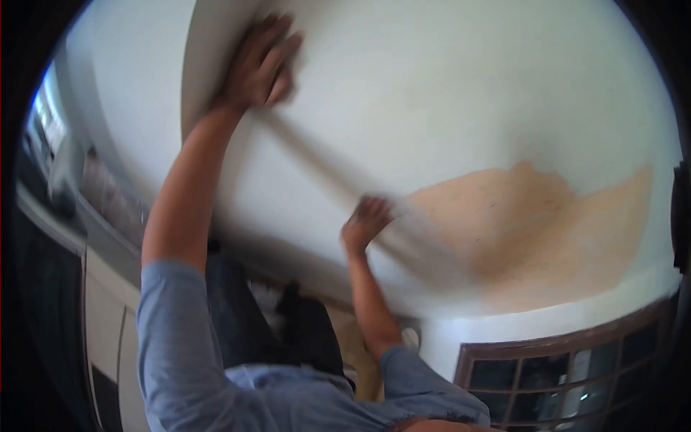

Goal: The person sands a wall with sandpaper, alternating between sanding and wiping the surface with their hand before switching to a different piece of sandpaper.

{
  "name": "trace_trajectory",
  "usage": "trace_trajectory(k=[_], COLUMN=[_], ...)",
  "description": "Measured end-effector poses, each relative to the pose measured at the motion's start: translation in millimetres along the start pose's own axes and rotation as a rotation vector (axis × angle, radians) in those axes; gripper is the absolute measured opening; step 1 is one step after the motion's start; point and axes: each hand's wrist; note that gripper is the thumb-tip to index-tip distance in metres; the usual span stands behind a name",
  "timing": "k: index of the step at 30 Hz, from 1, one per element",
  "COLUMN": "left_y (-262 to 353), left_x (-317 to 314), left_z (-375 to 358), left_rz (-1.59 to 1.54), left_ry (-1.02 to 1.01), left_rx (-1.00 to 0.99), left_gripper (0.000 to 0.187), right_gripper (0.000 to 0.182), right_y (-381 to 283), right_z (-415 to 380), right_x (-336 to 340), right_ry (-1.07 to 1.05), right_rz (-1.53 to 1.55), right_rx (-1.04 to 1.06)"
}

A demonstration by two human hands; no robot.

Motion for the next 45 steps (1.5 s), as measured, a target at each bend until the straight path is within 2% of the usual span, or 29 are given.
trace_trajectory(k=[1, 2, 4, 5, 6, 10, 14, 15, 17, 18, 20, 21, 22, 24, 27, 28, 30, 31, 32, 33, 34, 35, 36, 38, 39, 40, 42, 43, 45], left_y=[-5.8, -7.3, -5.8, -3.5, -4.6, -4.7, -7.7, -7.4, -6.5, -8.0, -7.7, -7.0, -6.2, -6.5, -7.1, -7.7, -7.1, -8.4, -10.1, -12.3, -10.7, -10.5, -9.9, -8.6, -7.7, -6.7, -9.1, -9.2, -8.3], left_x=[-2.4, -0.9, 0.7, -0.1, -1.2, -2.9, -3.8, -3.2, -3.2, -4.3, -5.2, -4.9, -4.2, -0.7, -2.0, -4.1, -2.7, -2.7, -3.6, -5.6, -6.2, -4.9, -3.7, -4.5, -4.7, -4.9, -6.5, -7.2, -4.9], left_z=[0.1, 5.5, 3.9, 2.6, 2.5, -0.9, -4.3, -6.4, -5.6, -4.6, -8.8, -9.0, -8.9, -6.9, -6.6, -7.0, -6.1, -6.1, -7.3, -9.3, -8.8, -6.9, -6.0, -5.8, -6.0, -7.2, -7.6, -6.5, -5.1], left_rz=[0.019, 0.015, 0.003, 0.014, 0.004, 0.002, 0.036, 0.039, 0.023, 0.026, 0.015, 0.010, 0.032, 0.032, 0.036, 0.033, 0.005, 0.020, 0.040, 0.049, 0.046, 0.052, 0.054, 0.047, 0.046, 0.048, 0.033, 0.049, 0.021], left_ry=[0.002, 0.015, -0.009, -0.003, -0.002, -0.012, -0.034, -0.020, -0.040, -0.017, -0.036, -0.033, -0.019, -0.068, -0.060, -0.044, -0.042, -0.050, -0.056, -0.053, -0.059, -0.060, -0.062, -0.069, -0.062, -0.058, -0.047, -0.038, -0.052], left_rx=[-0.015, -0.037, -0.039, -0.038, -0.045, -0.054, -0.058, -0.061, -0.047, -0.060, -0.043, -0.044, -0.060, -0.051, -0.056, -0.051, -0.061, -0.070, -0.075, -0.090, -0.082, -0.080, -0.081, -0.072, -0.068, -0.065, -0.068, -0.071, -0.078], left_gripper=[0.052, 0.051, 0.051, 0.050, 0.050, 0.051, 0.052, 0.052, 0.052, 0.052, 0.052, 0.052, 0.052, 0.051, 0.051, 0.051, 0.050, 0.050, 0.050, 0.051, 0.051, 0.052, 0.052, 0.052, 0.052, 0.052, 0.052, 0.052, 0.052], right_gripper=[0.051, 0.054, 0.056, 0.048, 0.057, 0.050, 0.049, 0.049, 0.048, 0.050, 0.050, 0.046, 0.043, 0.041, 0.048, 0.052, 0.051, 0.052, 0.050, 0.049, 0.050, 0.048, 0.048, 0.046, 0.048, 0.050, 0.052, 0.049, 0.041], right_y=[-3.0, 1.1, 22.7, 24.1, 33.2, 73.3, 111.4, 108.9, 102.1, 90.4, 59.5, 39.6, 24.6, 12.7, 39.6, 54.3, 89.7, 107.7, 124.4, 149.1, 155.5, 148.9, 148.5, 156.0, 150.2, 134.6, 87.2, 59.6, 17.5], right_z=[-18.3, -0.3, 80.5, 132.2, 194.9, 427.2, 530.7, 525.2, 463.1, 415.4, 290.2, 210.4, 133.8, 42.8, 120.8, 184.1, 327.2, 388.5, 441.0, 488.5, 531.8, 532.1, 523.8, 497.3, 464.3, 414.2, 287.7, 208.2, 69.9], right_x=[-7.7, -4.0, 40.5, 86.2, 127.5, 283.1, 335.3, 336.5, 305.2, 280.4, 193.5, 142.8, 89.1, 30.1, 85.8, 129.6, 225.7, 270.4, 305.3, 337.7, 369.0, 397.2, 384.6, 336.6, 312.3, 284.3, 200.1, 141.9, 39.7], right_ry=[0.059, 0.256, 0.365, 0.323, 0.311, 0.857, 0.965, 0.930, 0.918, 0.840, 0.635, 0.422, 0.368, 0.359, 0.324, 0.378, 0.755, 0.838, 0.906, 0.850, 0.817, 0.684, 0.675, 0.901, 0.886, 0.874, 0.652, 0.460, 0.385], right_rz=[0.176, 0.041, 0.107, 0.021, -0.035, -0.026, -0.131, -0.237, -0.056, -0.093, 0.007, 0.011, 0.012, 0.175, 0.124, 0.117, 0.143, 0.122, 0.129, 0.033, 0.041, 0.128, 0.130, -0.122, -0.025, 0.073, -0.014, -0.027, 0.105], right_rx=[0.029, 0.114, 0.240, 0.131, 0.051, 0.083, -0.083, -0.077, 0.075, -0.005, -0.154, -0.201, -0.145, -0.068, -0.015, -0.081, -0.197, -0.213, -0.210, -0.199, -0.409, -0.388, -0.389, -0.165, -0.077, 0.014, -0.027, -0.115, -0.095])
Point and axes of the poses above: each hand's wrist, its own z-axis towards the middle knuckle, its own x-axis out of the back of the hand, y = z × x, and after that the axes turned 4 degrees about y, right-handed
